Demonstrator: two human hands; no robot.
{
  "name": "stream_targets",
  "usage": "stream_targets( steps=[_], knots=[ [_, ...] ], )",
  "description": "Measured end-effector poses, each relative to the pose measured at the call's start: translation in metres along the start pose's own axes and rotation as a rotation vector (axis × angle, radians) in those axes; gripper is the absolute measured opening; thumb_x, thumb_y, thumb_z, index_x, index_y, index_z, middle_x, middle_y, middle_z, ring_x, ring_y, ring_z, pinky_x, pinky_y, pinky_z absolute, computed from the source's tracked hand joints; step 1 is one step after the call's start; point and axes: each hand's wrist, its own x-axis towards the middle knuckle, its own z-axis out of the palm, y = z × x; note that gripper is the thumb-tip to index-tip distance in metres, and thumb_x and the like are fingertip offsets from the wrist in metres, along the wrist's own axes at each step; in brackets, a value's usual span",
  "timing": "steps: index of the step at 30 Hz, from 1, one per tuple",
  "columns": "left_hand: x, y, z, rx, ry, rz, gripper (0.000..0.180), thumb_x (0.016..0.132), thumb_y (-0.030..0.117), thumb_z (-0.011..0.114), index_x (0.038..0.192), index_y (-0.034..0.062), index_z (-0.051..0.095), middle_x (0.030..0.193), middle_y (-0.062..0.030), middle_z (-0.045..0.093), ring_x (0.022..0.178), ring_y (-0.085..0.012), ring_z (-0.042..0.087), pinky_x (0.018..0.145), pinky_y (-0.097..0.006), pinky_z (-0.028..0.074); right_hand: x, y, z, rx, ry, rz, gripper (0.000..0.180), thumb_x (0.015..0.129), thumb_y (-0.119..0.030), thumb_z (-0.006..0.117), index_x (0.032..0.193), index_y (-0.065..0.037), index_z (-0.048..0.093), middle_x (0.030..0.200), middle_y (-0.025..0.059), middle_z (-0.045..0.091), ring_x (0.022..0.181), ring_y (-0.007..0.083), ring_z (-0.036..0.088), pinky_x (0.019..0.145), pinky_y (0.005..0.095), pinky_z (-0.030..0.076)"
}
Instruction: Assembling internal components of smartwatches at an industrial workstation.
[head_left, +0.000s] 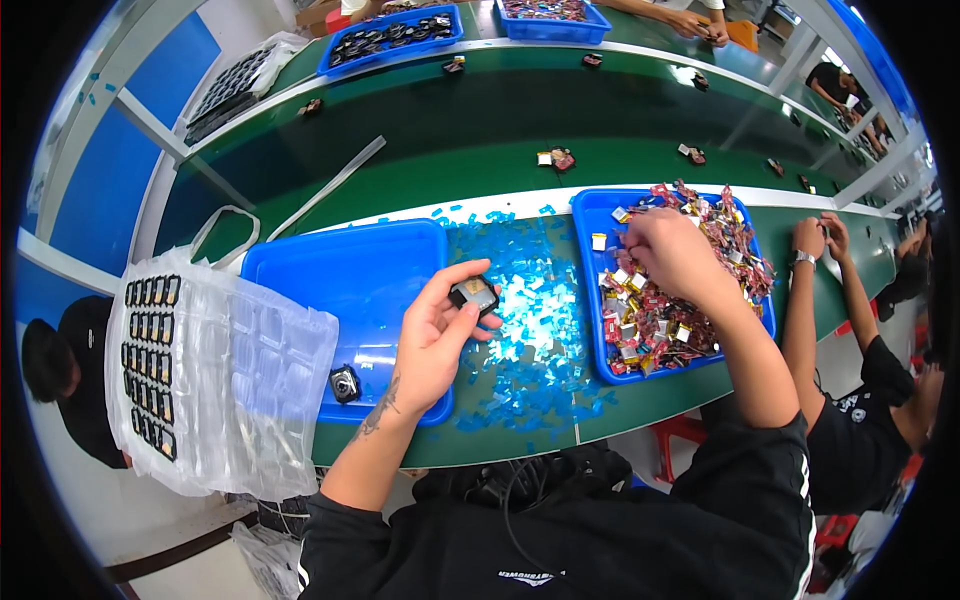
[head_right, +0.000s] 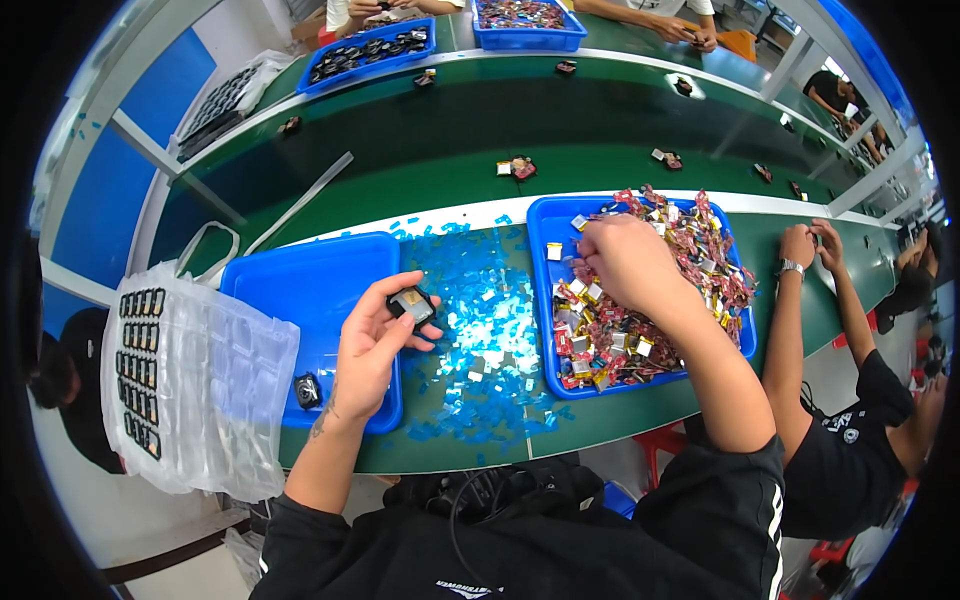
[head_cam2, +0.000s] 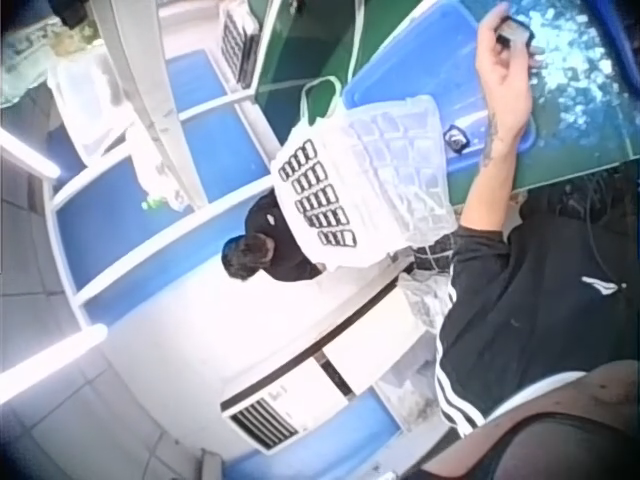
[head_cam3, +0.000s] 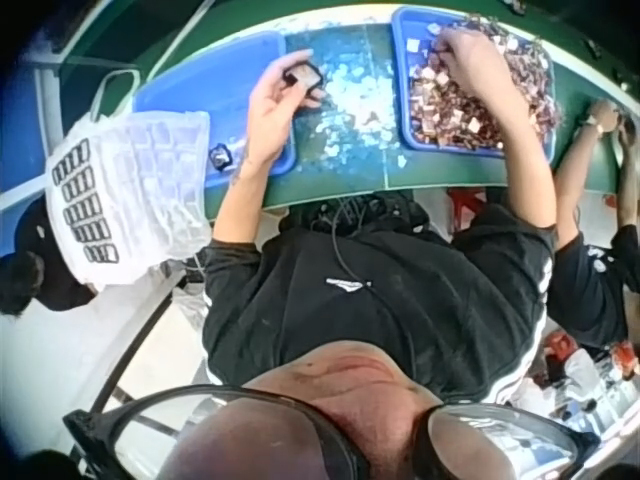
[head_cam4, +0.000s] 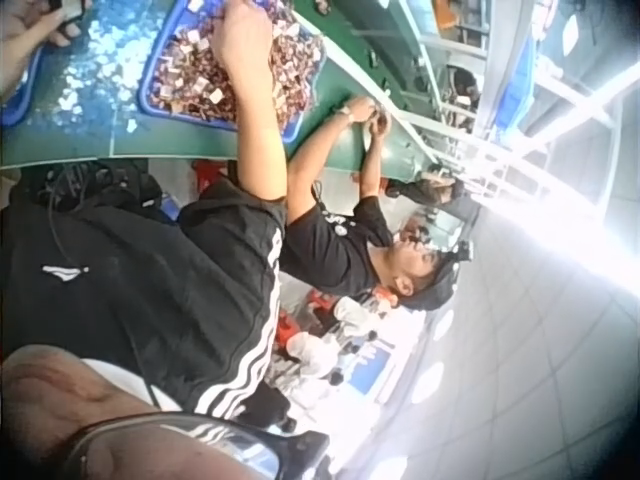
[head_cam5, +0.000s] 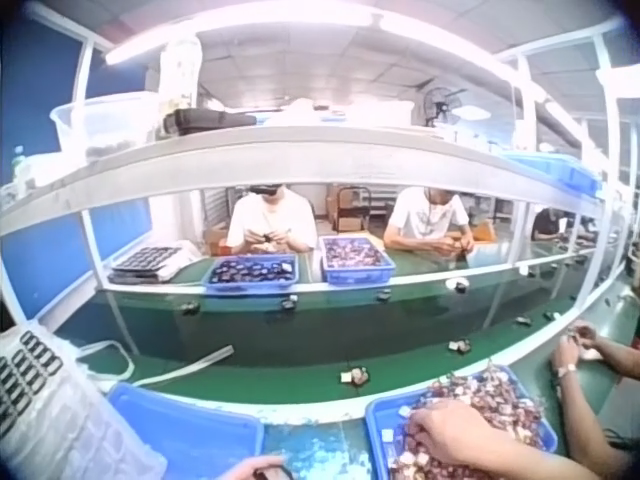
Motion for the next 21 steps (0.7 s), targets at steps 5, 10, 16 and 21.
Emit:
stream_targets(
  steps=[5,10,16,21],
  knots=[
    [-0.001,0.002,-0.003,0.035,0.015,0.038,0.033,0.096,0.006,0.052,0.128,0.0028,0.056,0.115,-0.0119,0.06,0.092,-0.0157,0.063,0.077,-0.027,0.052,-0.018,-0.006,-0.022,0.245,0.201,0.135,0.009,0.087,-0.002,0.059,0.095,0.002,0.061,0.083,0.0149,0.065,0.08,0.0284,0.064,0.071,0.0352,0.05],
    [-0.004,0.009,0.003,0.205,0.045,0.072,0.028,0.091,0.006,0.062,0.118,0.0049,0.066,0.116,-0.0088,0.056,0.092,-0.0144,0.061,0.08,-0.026,0.052,-0.036,-0.034,-0.031,0.55,0.227,0.051,0.013,0.09,-0.002,0.059,0.101,0.001,0.065,0.089,0.0083,0.067,0.082,0.0165,0.064,0.073,0.0295,0.05],
    [-0.001,0.025,0.032,0.467,-0.132,0.344,0.029,0.078,0.012,0.078,0.107,0.01,0.071,0.107,-0.0124,0.057,0.091,-0.0226,0.063,0.077,-0.032,0.052,-0.054,-0.095,-0.025,1.105,0.011,0.097,0.016,0.08,0.006,0.071,0.094,0.003,0.065,0.086,0.0035,0.063,0.079,0.0078,0.059,0.07,0.0217,0.047],
    [-0.008,0.018,0.034,0.417,-0.151,0.38,0.018,0.074,0.002,0.079,0.09,0.0044,0.074,0.096,-0.009,0.06,0.086,-0.0189,0.062,0.076,-0.03,0.051,-0.056,-0.107,-0.015,1.324,-0.025,0.14,0.01,0.082,0.003,0.07,0.091,0.005,0.065,0.083,0.0032,0.063,0.074,0.0062,0.055,0.069,0.0208,0.048]
  ],
)
